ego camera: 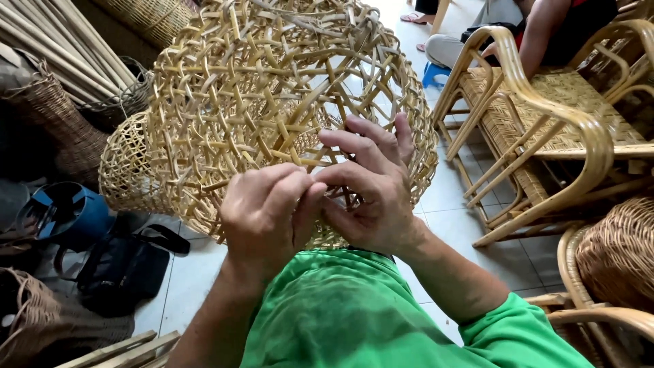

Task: Weaving a large basket by hand using thin strips of material.

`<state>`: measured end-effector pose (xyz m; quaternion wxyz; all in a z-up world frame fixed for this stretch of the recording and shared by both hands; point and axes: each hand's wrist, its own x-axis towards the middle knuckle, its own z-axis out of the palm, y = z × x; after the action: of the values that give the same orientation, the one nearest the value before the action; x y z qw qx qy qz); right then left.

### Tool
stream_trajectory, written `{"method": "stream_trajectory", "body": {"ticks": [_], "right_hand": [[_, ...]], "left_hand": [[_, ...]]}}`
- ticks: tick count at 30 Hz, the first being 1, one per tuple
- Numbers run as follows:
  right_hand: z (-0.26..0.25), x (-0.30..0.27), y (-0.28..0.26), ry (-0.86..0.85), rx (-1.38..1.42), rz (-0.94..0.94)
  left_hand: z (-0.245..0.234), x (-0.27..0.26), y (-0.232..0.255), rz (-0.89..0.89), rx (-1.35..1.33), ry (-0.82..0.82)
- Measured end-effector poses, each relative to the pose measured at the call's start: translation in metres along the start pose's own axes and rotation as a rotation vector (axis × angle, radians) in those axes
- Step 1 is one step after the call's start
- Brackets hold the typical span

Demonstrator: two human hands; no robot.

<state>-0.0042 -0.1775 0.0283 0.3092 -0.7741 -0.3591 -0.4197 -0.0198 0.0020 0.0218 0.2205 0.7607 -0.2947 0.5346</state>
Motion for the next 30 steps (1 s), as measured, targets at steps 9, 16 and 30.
{"method": "stream_trajectory", "body": {"ticks": [9, 16, 30], "right_hand": [[0.004, -0.013, -0.016, 0.006, -0.078, -0.038], [0.007, -0.014, -0.018, 0.027, -0.108, -0.098], [0.010, -0.019, -0.010, 0.052, -0.021, -0.094]], "left_hand": [[-0.009, -0.023, 0.008, 0.069, -0.117, 0.019], [-0.017, -0.016, 0.019, -0.017, -0.170, 0.022], [-0.014, -0.011, 0.016, -0.185, -0.158, -0.075]]}}
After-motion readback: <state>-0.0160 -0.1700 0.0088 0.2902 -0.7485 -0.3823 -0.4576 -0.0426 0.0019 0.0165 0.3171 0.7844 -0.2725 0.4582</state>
